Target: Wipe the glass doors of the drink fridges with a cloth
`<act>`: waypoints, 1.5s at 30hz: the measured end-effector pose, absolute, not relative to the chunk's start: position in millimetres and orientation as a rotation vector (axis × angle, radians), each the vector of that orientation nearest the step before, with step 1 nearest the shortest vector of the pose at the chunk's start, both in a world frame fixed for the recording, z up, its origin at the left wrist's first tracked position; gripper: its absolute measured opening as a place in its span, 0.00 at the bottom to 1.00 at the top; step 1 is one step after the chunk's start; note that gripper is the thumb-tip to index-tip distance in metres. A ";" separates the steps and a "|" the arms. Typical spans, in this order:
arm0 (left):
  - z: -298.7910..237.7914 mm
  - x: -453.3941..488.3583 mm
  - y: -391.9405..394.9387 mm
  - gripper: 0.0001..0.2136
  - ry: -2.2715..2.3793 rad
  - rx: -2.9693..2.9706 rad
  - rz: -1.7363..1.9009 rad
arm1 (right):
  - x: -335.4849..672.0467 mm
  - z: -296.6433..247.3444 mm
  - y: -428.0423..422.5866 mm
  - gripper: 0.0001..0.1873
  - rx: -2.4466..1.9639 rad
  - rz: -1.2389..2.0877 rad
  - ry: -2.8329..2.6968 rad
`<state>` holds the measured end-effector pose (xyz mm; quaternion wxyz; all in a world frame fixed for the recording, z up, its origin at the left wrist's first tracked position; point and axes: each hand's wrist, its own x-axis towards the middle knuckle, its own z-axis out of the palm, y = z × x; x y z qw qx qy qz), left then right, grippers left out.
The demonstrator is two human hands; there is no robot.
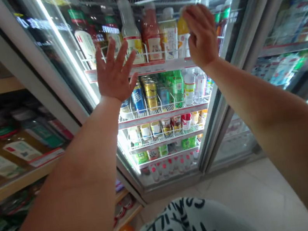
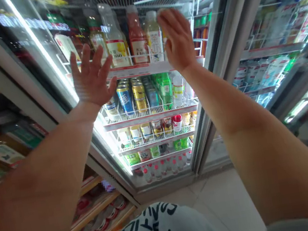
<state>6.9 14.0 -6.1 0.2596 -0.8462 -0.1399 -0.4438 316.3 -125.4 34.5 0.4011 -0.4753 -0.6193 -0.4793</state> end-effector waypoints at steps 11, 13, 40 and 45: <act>-8.5 6.1 12.3 0.32 -0.331 -2.173 -1.212 | 370.1 -7.2 -138.8 0.28 -1.149 -1.202 -1.644; -9.0 6.2 13.9 0.32 -0.335 -2.142 -1.194 | 374.1 -9.2 -139.6 0.30 -1.113 -1.227 -1.445; -11.4 8.0 13.9 0.30 -0.348 -2.134 -1.213 | 258.4 27.7 -74.0 0.29 -0.924 -1.173 -1.721; -11.0 7.6 9.1 0.29 -0.403 -2.150 -1.204 | 233.7 51.4 -66.5 0.29 -0.944 -1.142 -1.766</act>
